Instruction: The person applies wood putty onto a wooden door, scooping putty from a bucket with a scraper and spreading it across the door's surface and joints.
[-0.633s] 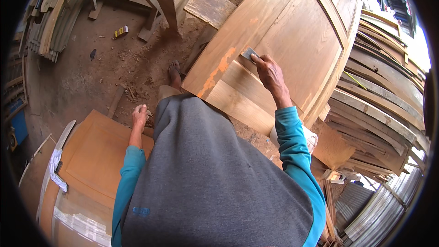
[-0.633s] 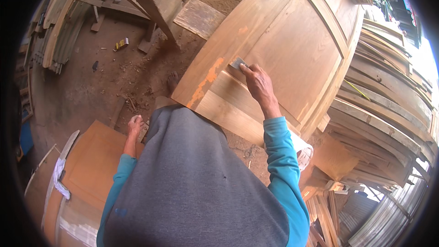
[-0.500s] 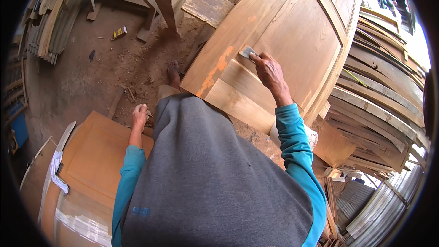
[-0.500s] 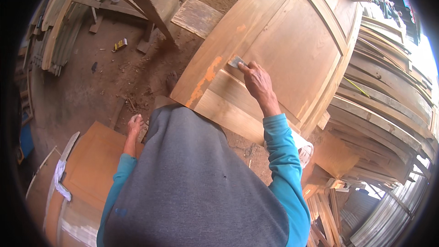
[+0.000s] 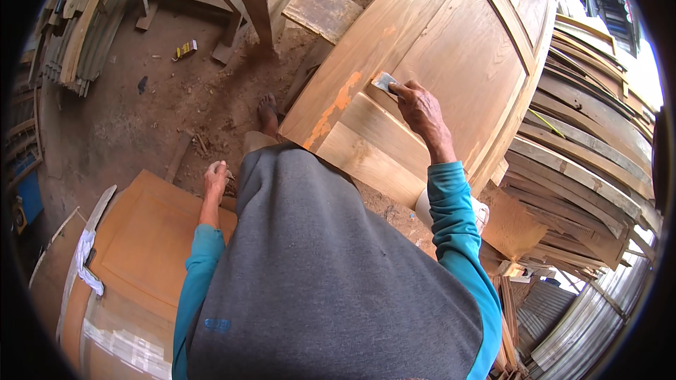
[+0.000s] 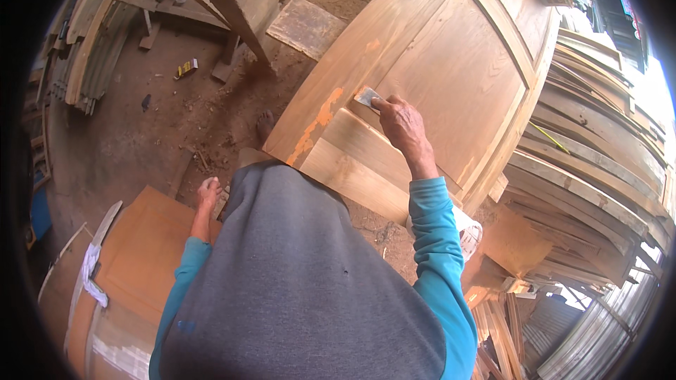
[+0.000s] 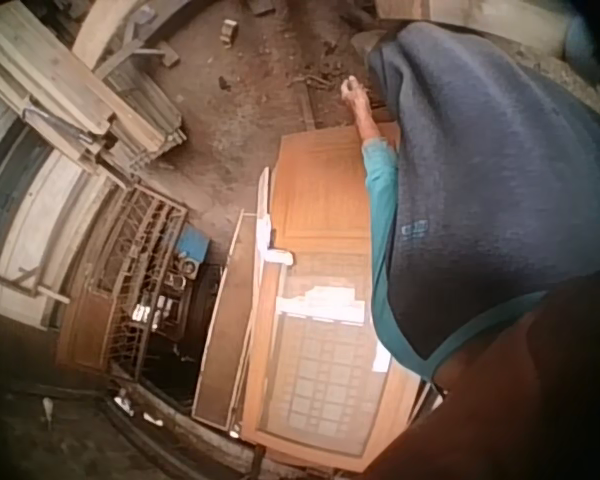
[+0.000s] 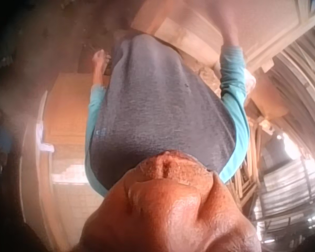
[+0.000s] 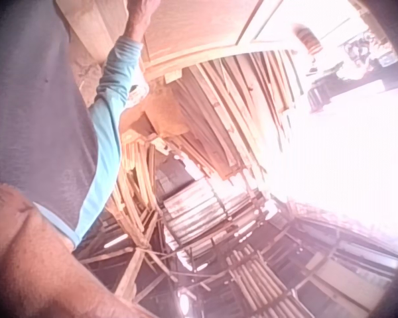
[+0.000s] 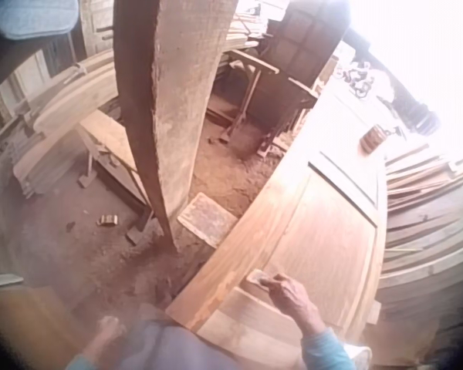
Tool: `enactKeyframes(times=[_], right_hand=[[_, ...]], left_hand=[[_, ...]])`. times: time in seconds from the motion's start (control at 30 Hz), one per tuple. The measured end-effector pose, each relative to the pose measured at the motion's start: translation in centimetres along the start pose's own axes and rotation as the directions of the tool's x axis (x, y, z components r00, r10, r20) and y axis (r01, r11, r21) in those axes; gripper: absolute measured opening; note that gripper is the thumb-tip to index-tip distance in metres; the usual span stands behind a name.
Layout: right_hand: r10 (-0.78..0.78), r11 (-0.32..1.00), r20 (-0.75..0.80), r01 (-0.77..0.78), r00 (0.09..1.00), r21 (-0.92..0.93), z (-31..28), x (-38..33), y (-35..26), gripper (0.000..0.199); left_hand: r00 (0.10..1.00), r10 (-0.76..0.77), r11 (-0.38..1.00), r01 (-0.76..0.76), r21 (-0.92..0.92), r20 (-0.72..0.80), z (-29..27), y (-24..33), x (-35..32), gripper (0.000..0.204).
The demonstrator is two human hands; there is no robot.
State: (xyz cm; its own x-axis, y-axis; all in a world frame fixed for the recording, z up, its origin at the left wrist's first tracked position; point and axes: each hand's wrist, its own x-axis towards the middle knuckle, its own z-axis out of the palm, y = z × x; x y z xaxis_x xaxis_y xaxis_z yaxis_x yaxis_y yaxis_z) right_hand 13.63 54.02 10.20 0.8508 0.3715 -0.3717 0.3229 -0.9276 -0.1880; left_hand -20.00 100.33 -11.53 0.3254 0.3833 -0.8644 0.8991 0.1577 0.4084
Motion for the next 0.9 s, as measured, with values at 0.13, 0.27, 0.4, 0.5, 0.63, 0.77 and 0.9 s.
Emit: enactKeyframes(times=[0.13, 0.27, 0.4, 0.5, 0.63, 0.77, 0.9], right_hand=[[-0.032, 0.999, -0.024, 0.032, 0.999, 0.010, 1.1, 0.3, 0.4, 0.030], [-0.061, 0.997, -0.052, 0.063, 0.997, 0.037, 1.1, 0.4, 0.5, 0.035], [-0.099, 0.992, -0.023, 0.097, 0.995, -0.076, 0.3, 0.6, -0.3, 0.030], [-0.054, 0.978, 0.106, 0.073, 0.993, -0.194, -1.6, 1.9, -1.6, 0.031], [0.053, 0.989, 0.075, -0.042, 0.996, -0.145, -3.6, 2.2, -1.7, 0.031], [0.016, 0.998, -0.148, -0.007, 0.989, 0.065, -2.9, 3.3, 0.9, 0.030], [0.000, 0.997, -0.187, 0.015, 0.982, 0.078, -1.8, 4.9, 2.2, 0.034]], left_hand=[[1.000, 0.004, 1.000, -0.004, -0.029, 0.007, -0.1, 0.2, 0.0, 0.060], [1.000, -0.012, 1.000, 0.013, -0.021, 0.013, -0.2, 0.6, 0.1, 0.062], [0.999, -0.004, 0.999, 0.002, 0.035, 0.037, -0.4, 0.8, 0.6, 0.063], [0.998, 0.015, 0.998, -0.019, 0.055, 0.067, -0.7, 0.5, 1.3, 0.064], [0.999, 0.041, 0.999, -0.041, -0.013, 0.035, -0.2, 1.7, 0.9, 0.065], [0.999, 0.048, 0.999, -0.048, -0.010, 0.023, -0.5, 1.7, 0.7, 0.065], [0.999, -0.007, 1.000, 0.007, -0.022, 0.034, -0.7, 0.9, 0.1, 0.063]])
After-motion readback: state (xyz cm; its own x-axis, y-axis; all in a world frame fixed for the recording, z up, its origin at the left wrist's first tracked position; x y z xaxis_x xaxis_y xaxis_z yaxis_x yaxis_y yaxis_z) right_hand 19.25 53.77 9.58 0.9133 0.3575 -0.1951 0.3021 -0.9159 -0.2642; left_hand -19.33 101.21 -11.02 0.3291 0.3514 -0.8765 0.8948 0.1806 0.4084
